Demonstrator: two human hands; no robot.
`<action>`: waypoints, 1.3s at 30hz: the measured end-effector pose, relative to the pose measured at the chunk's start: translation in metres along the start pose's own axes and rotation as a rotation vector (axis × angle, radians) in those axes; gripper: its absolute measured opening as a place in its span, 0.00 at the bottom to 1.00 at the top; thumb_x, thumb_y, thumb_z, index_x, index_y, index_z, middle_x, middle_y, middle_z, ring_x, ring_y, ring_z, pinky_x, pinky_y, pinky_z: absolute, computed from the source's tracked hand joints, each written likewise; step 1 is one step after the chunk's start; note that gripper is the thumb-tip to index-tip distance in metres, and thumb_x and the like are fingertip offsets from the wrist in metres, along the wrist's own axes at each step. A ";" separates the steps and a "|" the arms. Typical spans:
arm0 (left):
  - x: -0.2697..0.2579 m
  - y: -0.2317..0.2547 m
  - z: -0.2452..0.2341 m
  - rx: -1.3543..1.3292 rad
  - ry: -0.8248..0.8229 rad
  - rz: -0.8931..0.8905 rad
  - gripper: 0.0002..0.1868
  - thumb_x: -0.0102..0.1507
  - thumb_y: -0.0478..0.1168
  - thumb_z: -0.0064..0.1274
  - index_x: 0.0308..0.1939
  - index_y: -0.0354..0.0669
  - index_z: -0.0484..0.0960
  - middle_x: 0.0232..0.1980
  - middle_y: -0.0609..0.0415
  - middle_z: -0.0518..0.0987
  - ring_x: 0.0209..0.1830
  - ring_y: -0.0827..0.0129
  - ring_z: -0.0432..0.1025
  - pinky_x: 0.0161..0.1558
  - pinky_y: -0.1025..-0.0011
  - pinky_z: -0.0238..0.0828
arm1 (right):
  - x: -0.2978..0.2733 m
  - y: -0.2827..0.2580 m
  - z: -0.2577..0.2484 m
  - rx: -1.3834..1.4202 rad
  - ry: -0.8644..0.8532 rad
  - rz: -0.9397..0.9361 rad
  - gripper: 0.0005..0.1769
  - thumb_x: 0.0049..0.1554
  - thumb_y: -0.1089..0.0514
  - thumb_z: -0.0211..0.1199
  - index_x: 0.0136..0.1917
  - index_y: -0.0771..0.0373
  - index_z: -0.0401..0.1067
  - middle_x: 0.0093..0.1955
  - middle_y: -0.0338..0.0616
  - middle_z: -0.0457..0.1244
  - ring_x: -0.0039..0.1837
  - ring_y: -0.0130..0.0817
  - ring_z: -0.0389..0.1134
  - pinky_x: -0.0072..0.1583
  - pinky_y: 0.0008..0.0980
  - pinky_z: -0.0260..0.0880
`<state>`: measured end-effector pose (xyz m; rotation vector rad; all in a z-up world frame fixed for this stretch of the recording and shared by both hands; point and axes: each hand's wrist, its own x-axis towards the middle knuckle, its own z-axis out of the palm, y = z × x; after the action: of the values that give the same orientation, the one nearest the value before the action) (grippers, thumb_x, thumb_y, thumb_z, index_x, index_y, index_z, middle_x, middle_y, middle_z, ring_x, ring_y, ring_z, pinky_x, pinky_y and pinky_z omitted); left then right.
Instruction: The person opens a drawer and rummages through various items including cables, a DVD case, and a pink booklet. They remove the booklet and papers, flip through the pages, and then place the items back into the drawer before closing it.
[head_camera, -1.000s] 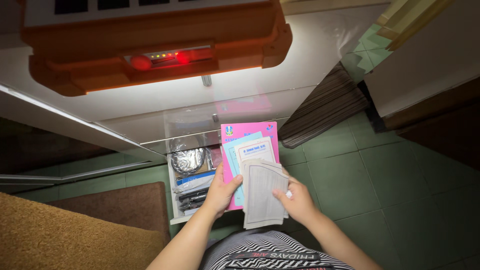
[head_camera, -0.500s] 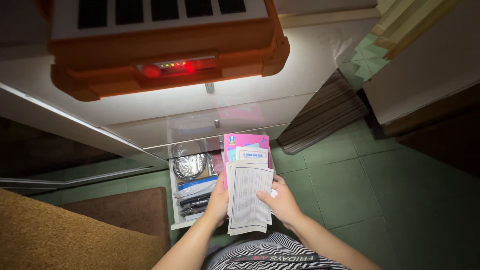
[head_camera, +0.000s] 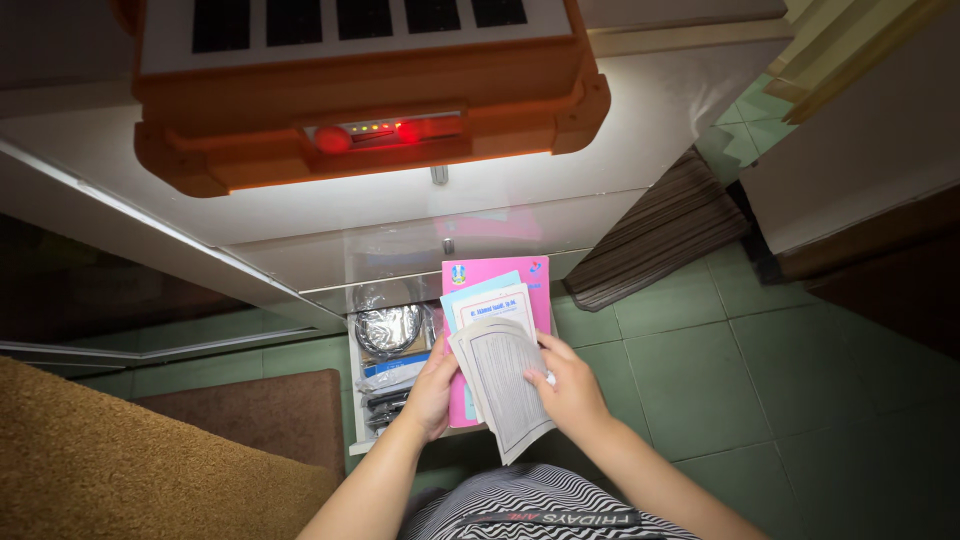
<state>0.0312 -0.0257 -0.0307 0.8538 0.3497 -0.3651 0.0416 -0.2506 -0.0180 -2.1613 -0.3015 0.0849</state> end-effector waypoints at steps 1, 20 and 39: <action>0.002 -0.002 -0.003 0.026 -0.004 0.013 0.29 0.67 0.45 0.44 0.74 0.51 0.63 0.66 0.51 0.75 0.62 0.66 0.72 0.60 0.65 0.71 | -0.001 -0.003 0.001 -0.004 -0.003 -0.002 0.17 0.52 0.62 0.67 0.55 0.70 0.74 0.72 0.57 0.62 0.60 0.50 0.72 0.51 0.35 0.76; 0.006 -0.024 -0.023 0.135 0.130 0.052 0.23 0.62 0.39 0.57 0.61 0.35 0.76 0.54 0.48 0.83 0.50 0.66 0.78 0.51 0.67 0.76 | 0.002 -0.012 0.004 0.184 -0.038 0.208 0.13 0.51 0.60 0.69 0.50 0.65 0.80 0.51 0.46 0.68 0.55 0.38 0.72 0.58 0.34 0.72; 0.020 -0.072 -0.078 -0.128 0.302 -0.351 0.30 0.62 0.31 0.51 0.69 0.45 0.67 0.62 0.41 0.79 0.58 0.50 0.77 0.55 0.52 0.79 | -0.018 0.165 -0.074 0.911 -0.121 0.897 0.20 0.58 0.63 0.60 0.63 0.71 0.68 0.58 0.56 0.70 0.57 0.44 0.73 0.59 0.45 0.75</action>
<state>0.0047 -0.0114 -0.1343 0.7211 0.8007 -0.5335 0.0673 -0.4047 -0.1119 -1.2309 0.5696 0.7117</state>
